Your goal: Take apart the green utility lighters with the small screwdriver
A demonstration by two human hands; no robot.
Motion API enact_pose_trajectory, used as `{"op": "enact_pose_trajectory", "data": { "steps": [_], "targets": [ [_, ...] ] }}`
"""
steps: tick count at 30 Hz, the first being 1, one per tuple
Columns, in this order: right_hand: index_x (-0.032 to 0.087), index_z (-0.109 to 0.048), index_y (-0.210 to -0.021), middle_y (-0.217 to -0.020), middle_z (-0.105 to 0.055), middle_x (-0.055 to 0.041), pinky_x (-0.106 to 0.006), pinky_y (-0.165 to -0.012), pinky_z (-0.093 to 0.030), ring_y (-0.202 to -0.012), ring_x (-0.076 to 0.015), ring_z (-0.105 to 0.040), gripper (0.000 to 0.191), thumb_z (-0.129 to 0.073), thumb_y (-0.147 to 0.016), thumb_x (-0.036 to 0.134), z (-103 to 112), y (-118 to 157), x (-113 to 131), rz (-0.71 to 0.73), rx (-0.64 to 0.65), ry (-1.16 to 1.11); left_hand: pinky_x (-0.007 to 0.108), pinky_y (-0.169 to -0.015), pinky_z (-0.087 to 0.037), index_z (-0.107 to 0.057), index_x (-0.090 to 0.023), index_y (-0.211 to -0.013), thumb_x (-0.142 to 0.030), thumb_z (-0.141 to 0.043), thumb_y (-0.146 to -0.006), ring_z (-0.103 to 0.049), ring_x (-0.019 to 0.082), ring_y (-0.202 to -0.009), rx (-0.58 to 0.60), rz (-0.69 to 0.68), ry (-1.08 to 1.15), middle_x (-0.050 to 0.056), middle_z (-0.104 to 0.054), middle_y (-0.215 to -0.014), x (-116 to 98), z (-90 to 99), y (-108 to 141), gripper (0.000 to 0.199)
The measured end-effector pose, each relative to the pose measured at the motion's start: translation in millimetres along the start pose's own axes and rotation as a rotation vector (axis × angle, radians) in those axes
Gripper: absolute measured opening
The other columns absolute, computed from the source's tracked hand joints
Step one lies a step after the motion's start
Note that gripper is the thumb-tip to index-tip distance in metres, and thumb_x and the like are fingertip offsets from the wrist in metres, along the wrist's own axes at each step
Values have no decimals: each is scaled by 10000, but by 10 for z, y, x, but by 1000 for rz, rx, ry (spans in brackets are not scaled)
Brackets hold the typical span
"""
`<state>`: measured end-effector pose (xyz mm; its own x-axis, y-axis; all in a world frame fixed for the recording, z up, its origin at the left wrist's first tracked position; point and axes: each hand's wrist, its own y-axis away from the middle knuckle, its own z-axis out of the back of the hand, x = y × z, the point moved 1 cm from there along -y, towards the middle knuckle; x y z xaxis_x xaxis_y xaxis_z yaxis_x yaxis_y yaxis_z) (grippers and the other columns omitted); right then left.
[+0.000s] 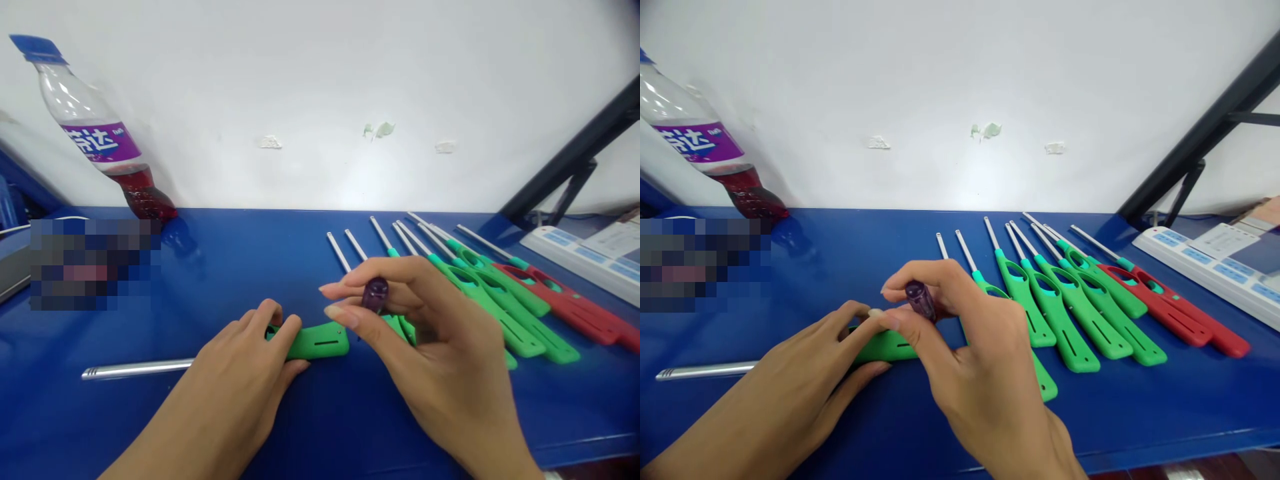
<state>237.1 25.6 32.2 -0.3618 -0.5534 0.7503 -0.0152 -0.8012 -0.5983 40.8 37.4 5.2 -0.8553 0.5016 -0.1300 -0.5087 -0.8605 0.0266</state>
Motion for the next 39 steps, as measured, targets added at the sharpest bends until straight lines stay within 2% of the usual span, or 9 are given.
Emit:
{"op": "enact_pose_trajectory", "data": {
  "steps": [3, 6, 11, 19, 23, 26, 29, 34, 39],
  "targets": [
    [283, -683, -1053, -970, -804, 90, -149, -831, -645, -938, -120, -817, 181, -793, -964, 170, -24, 13, -31, -7, -10, -26, 410, -863, -622, -653, -251, -1137, -224, -570, -1034, -718, 247, -934, -72, -30, -2, 62, -668, -1125, 21, -13, 23, 136],
    [287, -663, -1074, -992, -798, 90, -158, -843, -655, -948, -116, -812, 183, -777, -981, 179, -43, 28, -47, -2, -2, -44, 395, -852, -613, -651, -253, -1135, -224, -548, -1037, -716, 243, -926, -95, -41, 6, 59, -666, -1121, 39, -23, 45, 145],
    [291, -641, -1100, -989, -780, 90, -186, -829, -672, -954, -121, -805, 220, -763, -983, 149, -42, 45, -14, 30, -67, -98, 424, -843, -618, -664, -261, -1132, -209, -577, -1019, -718, 259, -920, -82, -32, 18, 55, -665, -1105, 29, -11, 31, 152],
    [252, -688, -1006, -999, -773, 41, -190, -807, -614, -987, -130, -767, 113, -770, -978, 179, -22, 4, 3, 54, 6, 28, 574, -832, -634, -681, -248, -1167, -167, -579, -1020, -712, 320, -936, 36, 11, -2, 90, -648, -1125, -5, 10, -11, 196],
    [226, -728, -969, -972, -749, 23, -199, -728, -577, -862, -102, -716, 71, -722, -1014, 171, -17, -33, -2, 99, 44, 132, 598, -876, -629, -669, -246, -1189, -203, -593, -1032, -710, 327, -983, 40, 12, -2, 92, -639, -1161, -12, 17, -7, 179],
    [247, -770, -983, -950, -677, 12, -217, -670, -562, -815, -109, -661, 30, -758, -1006, 233, -4, -29, 1, 88, -41, 147, 588, -878, -634, -682, -246, -1199, -210, -591, -1034, -714, 326, -991, 61, 25, -15, 95, -646, -1172, -25, 20, -24, 191],
    [269, -774, -963, -912, -635, 7, -257, -649, -533, -811, -137, -624, 36, -784, -996, 280, 29, -7, 4, 100, -171, 172, 574, -858, -642, -663, -283, -1344, -211, -549, -1046, -724, 319, -973, 44, 2, -44, 105, -661, -1198, -20, -5, -17, 326],
    [245, -731, -969, -855, -729, 13, -328, -669, -496, -739, -160, -659, 63, -774, -1009, 268, 53, 6, 5, 186, -208, 123, 514, -933, -637, -495, -448, -1576, -43, -436, -947, -739, 302, -1083, -50, -137, -91, 99, -665, -1362, 43, -66, 52, 750],
    [252, -717, -929, -815, -714, 31, -304, -617, -487, -689, -141, -639, 93, -771, -1004, 261, 30, 6, 28, 174, -222, 155, 479, -1042, -604, -503, -461, -1577, -45, -465, -959, -734, 279, -1164, -96, -164, 4, 69, -694, -1346, 79, -50, 81, 746]
  ]
}}
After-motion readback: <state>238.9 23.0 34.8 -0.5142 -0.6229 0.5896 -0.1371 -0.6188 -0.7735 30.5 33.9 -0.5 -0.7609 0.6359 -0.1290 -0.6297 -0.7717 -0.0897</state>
